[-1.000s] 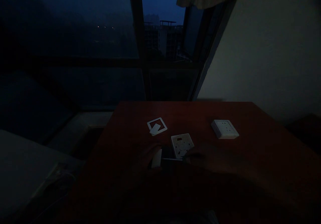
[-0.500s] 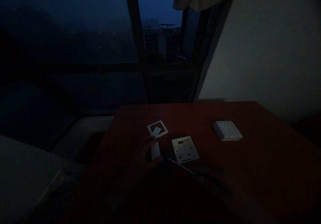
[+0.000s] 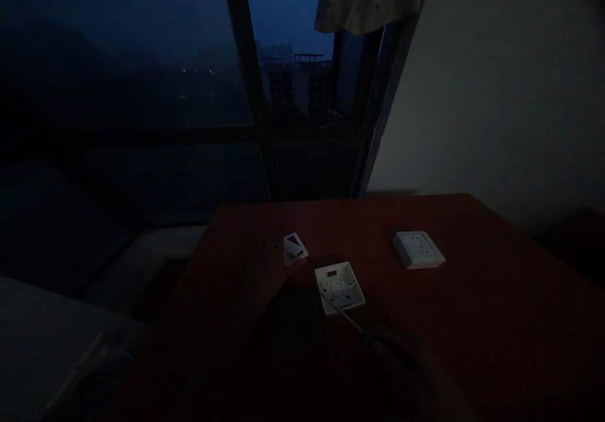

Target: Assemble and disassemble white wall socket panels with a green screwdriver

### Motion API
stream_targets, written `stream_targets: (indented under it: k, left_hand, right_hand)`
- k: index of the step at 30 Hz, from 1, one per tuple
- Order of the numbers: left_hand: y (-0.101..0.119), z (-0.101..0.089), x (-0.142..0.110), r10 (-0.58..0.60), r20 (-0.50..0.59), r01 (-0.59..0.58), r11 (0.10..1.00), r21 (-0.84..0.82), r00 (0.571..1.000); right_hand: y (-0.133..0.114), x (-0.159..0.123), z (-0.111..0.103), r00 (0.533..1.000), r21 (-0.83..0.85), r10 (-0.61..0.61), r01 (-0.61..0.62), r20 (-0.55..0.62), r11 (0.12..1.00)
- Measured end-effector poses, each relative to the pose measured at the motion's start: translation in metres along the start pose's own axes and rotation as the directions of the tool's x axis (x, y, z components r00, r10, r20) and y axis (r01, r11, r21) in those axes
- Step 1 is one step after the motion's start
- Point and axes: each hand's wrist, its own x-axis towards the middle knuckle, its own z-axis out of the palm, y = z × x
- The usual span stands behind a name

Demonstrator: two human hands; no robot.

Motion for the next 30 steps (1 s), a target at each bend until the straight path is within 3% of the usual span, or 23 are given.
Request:
stream_targets:
  k: [6,11,14,18,21,30]
  left_hand:
    - [-0.011,-0.008,-0.043,0.062,-0.011,-0.063,0.975,-0.212,0.998]
    - [-0.011,-0.009,-0.084,0.211,0.2,-0.142,0.939,-0.313,0.957]
    - [-0.007,-0.012,-0.094,0.223,0.224,-0.144,0.936,-0.322,0.949]
    - [-0.002,-0.017,-0.096,0.209,0.229,-0.128,0.937,-0.324,0.951]
    - [-0.001,-0.019,-0.096,0.197,0.233,-0.116,0.94,-0.319,0.952]
    - [0.002,-0.021,-0.096,0.186,0.232,-0.112,0.947,-0.3,0.955]
  right_hand:
    - [0.005,0.016,-0.01,0.987,0.15,0.055,-0.032,-0.153,0.988]
    - [0.008,0.043,-0.008,0.958,0.403,0.188,-0.086,-0.219,0.911]
    - [0.013,0.065,-0.003,0.949,0.474,0.161,-0.014,-0.271,0.88]
    - [0.016,0.091,0.006,0.957,0.354,0.031,0.077,-0.288,0.932]
    - [0.014,0.097,0.01,0.935,0.231,-0.08,0.168,-0.346,0.958]
    - [0.019,0.092,0.01,0.924,0.168,-0.159,0.229,-0.348,0.959]
